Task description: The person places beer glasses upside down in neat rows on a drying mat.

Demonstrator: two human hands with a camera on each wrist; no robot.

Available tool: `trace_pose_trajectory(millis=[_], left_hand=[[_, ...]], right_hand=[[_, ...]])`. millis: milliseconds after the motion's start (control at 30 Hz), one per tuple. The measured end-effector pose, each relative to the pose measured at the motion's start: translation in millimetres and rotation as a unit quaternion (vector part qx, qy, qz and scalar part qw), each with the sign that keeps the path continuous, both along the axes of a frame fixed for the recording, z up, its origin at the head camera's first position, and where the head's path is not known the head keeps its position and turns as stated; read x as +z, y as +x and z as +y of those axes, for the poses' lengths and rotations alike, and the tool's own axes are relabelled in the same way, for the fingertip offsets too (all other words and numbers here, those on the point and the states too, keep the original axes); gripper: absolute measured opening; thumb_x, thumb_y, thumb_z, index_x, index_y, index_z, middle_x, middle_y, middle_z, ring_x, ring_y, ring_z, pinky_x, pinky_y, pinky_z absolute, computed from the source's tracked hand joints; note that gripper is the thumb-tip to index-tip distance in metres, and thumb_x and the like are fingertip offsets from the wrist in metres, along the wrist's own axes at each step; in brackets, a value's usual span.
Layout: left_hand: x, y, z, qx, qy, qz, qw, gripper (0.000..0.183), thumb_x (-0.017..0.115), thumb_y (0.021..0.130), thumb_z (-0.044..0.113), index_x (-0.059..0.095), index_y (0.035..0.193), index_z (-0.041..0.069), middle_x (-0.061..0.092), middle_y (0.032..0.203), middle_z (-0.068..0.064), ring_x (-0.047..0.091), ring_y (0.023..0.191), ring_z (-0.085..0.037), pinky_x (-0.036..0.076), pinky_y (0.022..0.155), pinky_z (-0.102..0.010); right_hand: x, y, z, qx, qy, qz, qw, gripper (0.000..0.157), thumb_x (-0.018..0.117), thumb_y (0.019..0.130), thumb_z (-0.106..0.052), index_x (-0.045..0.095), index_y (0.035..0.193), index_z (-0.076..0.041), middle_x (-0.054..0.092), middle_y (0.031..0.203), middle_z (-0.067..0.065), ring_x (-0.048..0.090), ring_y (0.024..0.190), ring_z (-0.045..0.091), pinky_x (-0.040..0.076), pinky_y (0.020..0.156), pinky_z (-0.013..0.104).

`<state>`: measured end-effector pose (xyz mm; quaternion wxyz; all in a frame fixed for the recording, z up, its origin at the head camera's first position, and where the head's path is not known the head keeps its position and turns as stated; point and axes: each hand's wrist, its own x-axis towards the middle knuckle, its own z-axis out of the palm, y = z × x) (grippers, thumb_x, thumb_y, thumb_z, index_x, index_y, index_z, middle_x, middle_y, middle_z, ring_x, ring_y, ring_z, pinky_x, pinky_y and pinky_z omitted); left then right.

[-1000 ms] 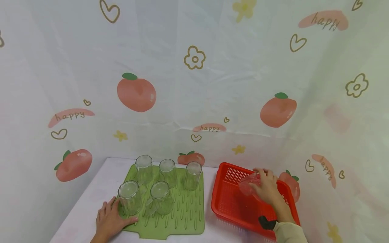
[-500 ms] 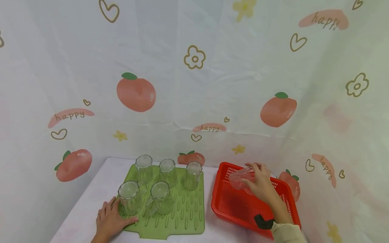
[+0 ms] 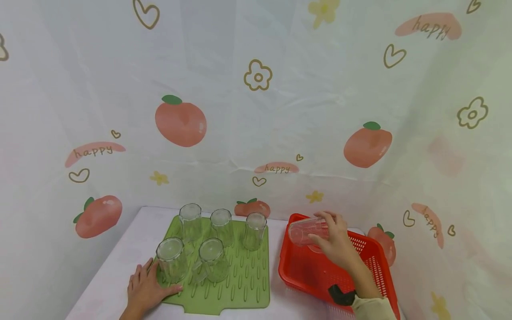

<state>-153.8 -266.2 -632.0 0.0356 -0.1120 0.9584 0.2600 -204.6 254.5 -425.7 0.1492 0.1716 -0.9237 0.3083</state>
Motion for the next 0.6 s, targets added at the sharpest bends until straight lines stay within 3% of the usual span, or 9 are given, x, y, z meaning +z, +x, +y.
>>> trace_pose_trajectory(millis=[233,400,600], left_hand=[[3.4,-0.6,0.3,-0.001,0.003,-0.012,0.9999,0.134,0.078,0.063,0.078,0.029,0.153,-0.008,0.016,0.16,-0.034,0.006,0.146,-0.062,0.008,0.115,-0.078],[4.7,-0.3,0.4,-0.002,0.004,-0.011,0.9999,0.134,0.078,0.063,0.078,0.03,0.153,-0.009,0.017,0.159,-0.035,0.007,0.146,-0.062,0.008,0.115,-0.078],[4.5,0.4,1.4,-0.004,0.003,-0.012,0.9999,0.134,0.078,0.064,0.078,0.028,0.153,-0.009,0.016,0.16,-0.035,0.007,0.146,-0.062,0.009,0.116,-0.078]], right_hand=[[0.7,0.7,-9.1,0.013,-0.057,-0.034,0.998,0.064,0.082,0.088,-0.024,0.049,0.142,-0.018,0.043,0.141,0.013,0.051,0.121,0.029,0.059,0.088,0.034],[-3.4,0.8,-16.2,0.038,-0.091,-0.023,0.995,0.062,0.081,0.089,-0.024,0.05,0.142,-0.019,0.046,0.139,0.01,0.05,0.125,0.027,0.057,0.095,0.038],[-11.2,0.8,-24.1,0.07,-0.158,-0.047,0.984,0.061,0.078,0.092,-0.02,0.046,0.143,-0.012,0.048,0.138,0.012,0.053,0.124,0.034,0.058,0.089,0.024]])
